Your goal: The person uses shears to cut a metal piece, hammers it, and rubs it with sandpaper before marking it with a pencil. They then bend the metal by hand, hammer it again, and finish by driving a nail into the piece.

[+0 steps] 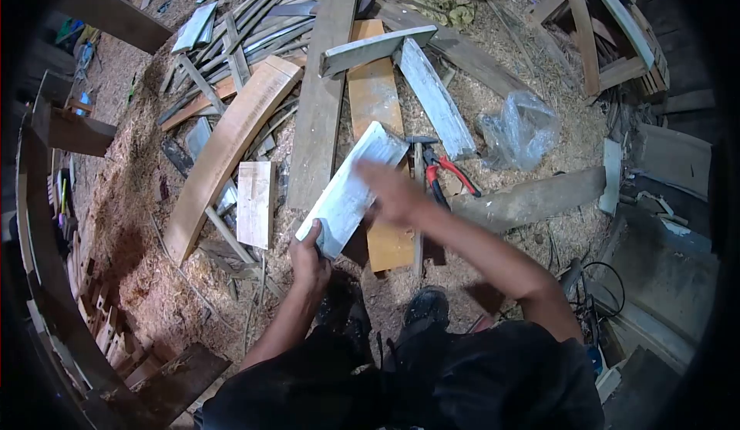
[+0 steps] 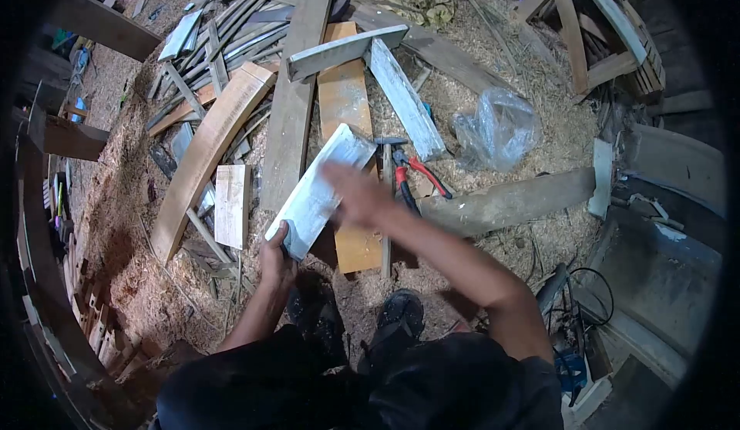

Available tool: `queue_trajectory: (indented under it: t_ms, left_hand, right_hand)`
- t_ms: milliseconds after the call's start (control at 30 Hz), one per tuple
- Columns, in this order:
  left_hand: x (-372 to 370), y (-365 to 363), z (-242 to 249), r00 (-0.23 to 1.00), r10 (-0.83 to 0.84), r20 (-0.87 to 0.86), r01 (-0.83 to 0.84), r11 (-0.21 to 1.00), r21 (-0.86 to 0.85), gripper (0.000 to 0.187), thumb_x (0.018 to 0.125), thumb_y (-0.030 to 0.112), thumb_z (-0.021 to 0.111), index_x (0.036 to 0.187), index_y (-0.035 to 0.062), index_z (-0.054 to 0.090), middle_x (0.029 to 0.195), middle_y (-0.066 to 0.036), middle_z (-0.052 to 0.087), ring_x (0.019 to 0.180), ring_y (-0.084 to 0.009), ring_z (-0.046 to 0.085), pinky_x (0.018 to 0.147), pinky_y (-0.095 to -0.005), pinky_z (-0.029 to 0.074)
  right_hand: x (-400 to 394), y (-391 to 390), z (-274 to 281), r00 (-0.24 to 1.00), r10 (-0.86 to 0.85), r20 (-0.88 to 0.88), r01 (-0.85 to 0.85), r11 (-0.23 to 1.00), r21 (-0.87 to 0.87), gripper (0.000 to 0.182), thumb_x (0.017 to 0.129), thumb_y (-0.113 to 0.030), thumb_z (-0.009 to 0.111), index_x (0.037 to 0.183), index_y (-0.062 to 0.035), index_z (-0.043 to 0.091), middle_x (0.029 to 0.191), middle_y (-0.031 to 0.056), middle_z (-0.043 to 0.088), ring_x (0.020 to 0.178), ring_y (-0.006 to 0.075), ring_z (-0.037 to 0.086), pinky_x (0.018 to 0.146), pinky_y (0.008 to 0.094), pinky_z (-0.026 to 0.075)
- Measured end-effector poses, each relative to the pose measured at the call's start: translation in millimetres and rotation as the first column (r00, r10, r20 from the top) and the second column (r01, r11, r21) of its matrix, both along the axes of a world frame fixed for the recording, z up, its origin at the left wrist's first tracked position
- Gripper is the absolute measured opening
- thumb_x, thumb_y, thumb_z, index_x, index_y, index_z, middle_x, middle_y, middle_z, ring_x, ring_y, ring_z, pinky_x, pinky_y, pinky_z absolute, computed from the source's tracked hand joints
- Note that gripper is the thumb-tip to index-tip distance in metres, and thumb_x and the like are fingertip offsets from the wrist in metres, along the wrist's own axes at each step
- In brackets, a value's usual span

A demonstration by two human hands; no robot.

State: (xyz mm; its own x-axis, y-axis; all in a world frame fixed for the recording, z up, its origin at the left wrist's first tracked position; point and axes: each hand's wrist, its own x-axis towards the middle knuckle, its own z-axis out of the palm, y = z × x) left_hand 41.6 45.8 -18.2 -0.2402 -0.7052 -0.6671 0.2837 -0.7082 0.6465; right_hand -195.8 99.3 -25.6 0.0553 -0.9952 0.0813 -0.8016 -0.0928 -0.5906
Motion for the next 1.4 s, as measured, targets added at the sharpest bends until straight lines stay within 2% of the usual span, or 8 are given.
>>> queue_trajectory:
  t_ms: [133, 233, 333, 467, 600, 800, 1200, 1400]
  left_hand:
    - [-3, 6, 22, 0.998, -0.035, 0.047, 0.038, 0.998, -0.058, 0.027, 0.096, 0.01, 0.062, 0.119, -0.0033, 0.057, 0.111, -0.013, 0.065, 0.101, -0.0241, 0.065, 0.087, -0.0388, 0.053]
    - [-6, 4, 24, 0.999, -0.034, -0.024, 0.034, 0.999, 0.006, 0.031, 0.096, 0.011, 0.064, 0.121, -0.0056, 0.057, 0.114, -0.013, 0.065, 0.102, -0.0236, 0.065, 0.089, -0.0381, 0.052]
    - [-9, 9, 22, 1.0, 0.002, 0.029, 0.0, 0.997, -0.071, 0.034, 0.095, 0.011, 0.066, 0.122, -0.0069, 0.057, 0.114, -0.013, 0.066, 0.102, -0.0237, 0.065, 0.089, -0.0378, 0.052]
    - [-1, 1, 21, 0.997, -0.052, 0.064, 0.058, 0.994, -0.094, 0.034, 0.094, 0.009, 0.067, 0.121, -0.0065, 0.057, 0.111, -0.012, 0.066, 0.099, -0.0222, 0.065, 0.086, -0.0364, 0.052]
    - [1, 5, 9, 1.0, -0.026, -0.017, 0.025, 0.998, -0.061, 0.032, 0.093, 0.011, 0.068, 0.119, -0.0045, 0.057, 0.107, -0.012, 0.067, 0.097, -0.0222, 0.066, 0.085, -0.0363, 0.053]
    - [-3, 4, 3, 1.0, 0.013, -0.006, -0.013, 0.999, -0.029, 0.032, 0.094, 0.014, 0.066, 0.119, -0.0044, 0.057, 0.109, -0.012, 0.067, 0.098, -0.023, 0.066, 0.087, -0.0372, 0.052]
    - [-8, 6, 21, 0.999, 0.016, 0.031, -0.014, 0.997, -0.079, 0.031, 0.097, 0.015, 0.063, 0.12, -0.0043, 0.053, 0.113, -0.014, 0.064, 0.099, -0.025, 0.065, 0.089, -0.0395, 0.052]
    - [-7, -1, 24, 0.999, -0.032, -0.03, 0.031, 0.999, -0.032, 0.032, 0.098, 0.014, 0.062, 0.123, -0.0036, 0.051, 0.115, -0.015, 0.063, 0.102, -0.0258, 0.065, 0.088, -0.0398, 0.053]
  right_hand:
    - [-6, -22, 14, 0.965, -0.19, -0.18, 0.198, 0.98, 0.032, 0.093, 0.091, -0.066, 0.052, 0.146, 0.0072, 0.039, 0.152, 0.0262, 0.039, 0.144, 0.0355, 0.036, 0.119, 0.0439, 0.028]
    - [59, -4, 16, 0.977, 0.212, 0.03, -0.201, 0.956, -0.213, 0.084, 0.092, -0.061, 0.053, 0.142, 0.0062, 0.045, 0.149, 0.0261, 0.043, 0.142, 0.0347, 0.039, 0.12, 0.0436, 0.028]
    - [-10, -33, -11, 0.969, -0.036, 0.244, 0.056, 0.995, -0.077, 0.074, 0.095, -0.056, 0.051, 0.141, 0.0027, 0.048, 0.149, 0.024, 0.044, 0.141, 0.0357, 0.04, 0.12, 0.0435, 0.027]
    - [-10, -43, -2, 0.976, -0.16, -0.149, 0.146, 0.984, -0.1, 0.075, 0.098, -0.055, 0.049, 0.141, 0.0056, 0.047, 0.149, 0.0256, 0.044, 0.141, 0.037, 0.04, 0.12, 0.0449, 0.028]
    - [29, -17, 1, 0.984, 0.175, -0.022, -0.176, 0.964, -0.198, 0.073, 0.098, -0.058, 0.047, 0.147, -0.0037, 0.044, 0.152, 0.018, 0.043, 0.142, 0.0318, 0.04, 0.119, 0.0454, 0.029]
    - [59, -13, 5, 0.976, -0.212, -0.042, 0.202, 0.965, -0.168, 0.068, 0.098, -0.046, 0.055, 0.146, 0.0004, 0.043, 0.152, 0.0227, 0.041, 0.144, 0.0386, 0.035, 0.119, 0.0494, 0.027]
    - [-22, -35, 17, 0.916, -0.399, 0.042, 0.364, 0.78, -0.51, 0.018, 0.091, -0.004, 0.062, 0.107, -0.0024, 0.071, 0.109, 0.0194, 0.07, 0.11, 0.0344, 0.067, 0.101, 0.0445, 0.053]
    - [46, 27, 4, 0.995, 0.016, 0.099, 0.031, 0.887, -0.461, 0.023, 0.092, -0.005, 0.056, 0.111, -0.0041, 0.07, 0.117, 0.016, 0.07, 0.114, 0.0283, 0.067, 0.103, 0.0434, 0.052]
